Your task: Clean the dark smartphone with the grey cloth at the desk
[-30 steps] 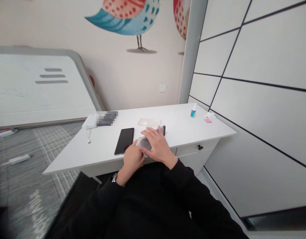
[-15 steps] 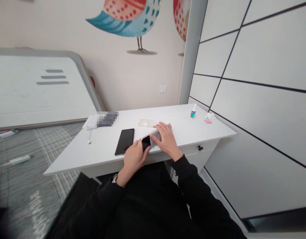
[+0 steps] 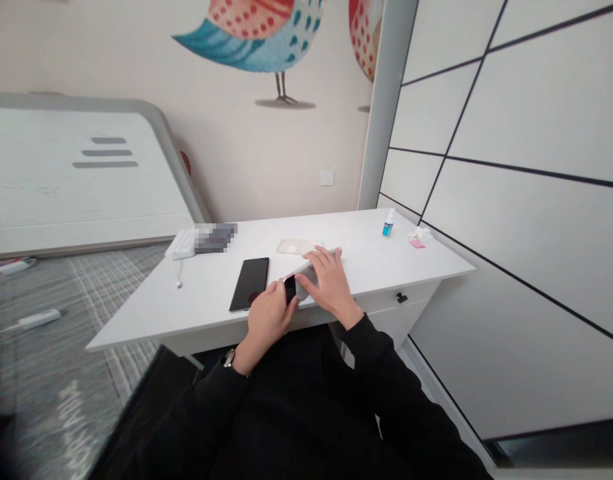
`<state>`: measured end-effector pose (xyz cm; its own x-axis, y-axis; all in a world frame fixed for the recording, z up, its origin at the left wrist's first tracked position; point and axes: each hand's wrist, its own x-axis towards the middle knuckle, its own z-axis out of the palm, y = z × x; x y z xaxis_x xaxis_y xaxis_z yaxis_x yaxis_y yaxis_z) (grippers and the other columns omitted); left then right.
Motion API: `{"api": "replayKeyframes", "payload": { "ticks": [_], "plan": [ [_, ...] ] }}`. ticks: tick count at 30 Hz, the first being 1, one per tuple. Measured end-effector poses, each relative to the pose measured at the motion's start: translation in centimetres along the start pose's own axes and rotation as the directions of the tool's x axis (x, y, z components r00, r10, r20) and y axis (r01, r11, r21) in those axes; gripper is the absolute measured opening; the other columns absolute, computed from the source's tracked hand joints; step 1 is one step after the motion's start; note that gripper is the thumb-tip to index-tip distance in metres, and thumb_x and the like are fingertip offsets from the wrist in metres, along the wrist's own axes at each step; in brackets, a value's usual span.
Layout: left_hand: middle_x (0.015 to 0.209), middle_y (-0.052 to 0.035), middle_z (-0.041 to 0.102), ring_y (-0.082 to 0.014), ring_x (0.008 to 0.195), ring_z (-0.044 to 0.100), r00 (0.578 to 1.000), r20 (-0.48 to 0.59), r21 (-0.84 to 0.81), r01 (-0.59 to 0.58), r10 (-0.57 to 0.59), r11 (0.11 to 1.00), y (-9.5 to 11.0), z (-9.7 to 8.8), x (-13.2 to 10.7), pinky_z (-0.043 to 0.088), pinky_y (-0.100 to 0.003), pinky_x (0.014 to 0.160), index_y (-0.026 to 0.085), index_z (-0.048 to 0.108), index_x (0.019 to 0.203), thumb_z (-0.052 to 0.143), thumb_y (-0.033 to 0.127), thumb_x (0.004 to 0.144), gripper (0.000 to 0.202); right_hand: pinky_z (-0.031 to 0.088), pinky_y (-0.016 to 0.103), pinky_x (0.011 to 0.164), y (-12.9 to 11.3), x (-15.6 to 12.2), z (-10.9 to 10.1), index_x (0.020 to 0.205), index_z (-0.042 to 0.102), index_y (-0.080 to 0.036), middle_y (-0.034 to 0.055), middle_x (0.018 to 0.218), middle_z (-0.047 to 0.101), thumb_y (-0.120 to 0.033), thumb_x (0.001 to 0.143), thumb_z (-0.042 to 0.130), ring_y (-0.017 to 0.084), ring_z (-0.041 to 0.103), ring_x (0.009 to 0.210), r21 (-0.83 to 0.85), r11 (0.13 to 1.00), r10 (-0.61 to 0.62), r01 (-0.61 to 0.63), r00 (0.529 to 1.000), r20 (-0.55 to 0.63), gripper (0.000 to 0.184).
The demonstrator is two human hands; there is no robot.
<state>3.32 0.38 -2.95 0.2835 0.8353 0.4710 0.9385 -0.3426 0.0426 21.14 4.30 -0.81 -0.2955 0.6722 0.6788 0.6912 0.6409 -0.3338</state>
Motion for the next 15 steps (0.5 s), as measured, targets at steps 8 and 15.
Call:
{"api": "replayKeyframes", "payload": {
  "ticks": [8, 15],
  "plan": [
    [0.094, -0.012, 0.067, -0.027, 0.091, 0.065, 0.998, 0.032, -0.014, -0.055, 0.055, 0.998, -0.2, -0.2, 0.1, 0.051, -0.035, 0.076, 0.014, 0.06, 0.108, 0.049, 0.023, 0.094, 0.02, 0.01, 0.058, 0.125, -1.0, -0.1, -0.2, 0.132, 0.057, -0.024, 0.009, 0.138, 0.064, -0.063, 0.101, 0.038, 0.028, 0.048, 0.139, 0.026, 0.998, -0.058, 0.057, 0.996, 0.066, 0.053],
    [0.095, -0.012, 0.068, -0.027, 0.093, 0.065, 0.998, 0.024, 0.008, -0.062, 0.062, 0.998, -0.3, 0.1, 0.0, 0.051, -0.035, 0.079, 0.015, 0.062, 0.101, 0.05, 0.021, 0.093, 0.016, 0.01, 0.057, 0.125, -2.1, -0.3, 0.1, 0.133, 0.056, -0.022, 0.0111, 0.138, 0.063, -0.066, 0.099, 0.04, 0.03, 0.044, 0.142, 0.03, 0.996, -0.089, 0.087, 0.994, 0.062, 0.058]
  ]
}}
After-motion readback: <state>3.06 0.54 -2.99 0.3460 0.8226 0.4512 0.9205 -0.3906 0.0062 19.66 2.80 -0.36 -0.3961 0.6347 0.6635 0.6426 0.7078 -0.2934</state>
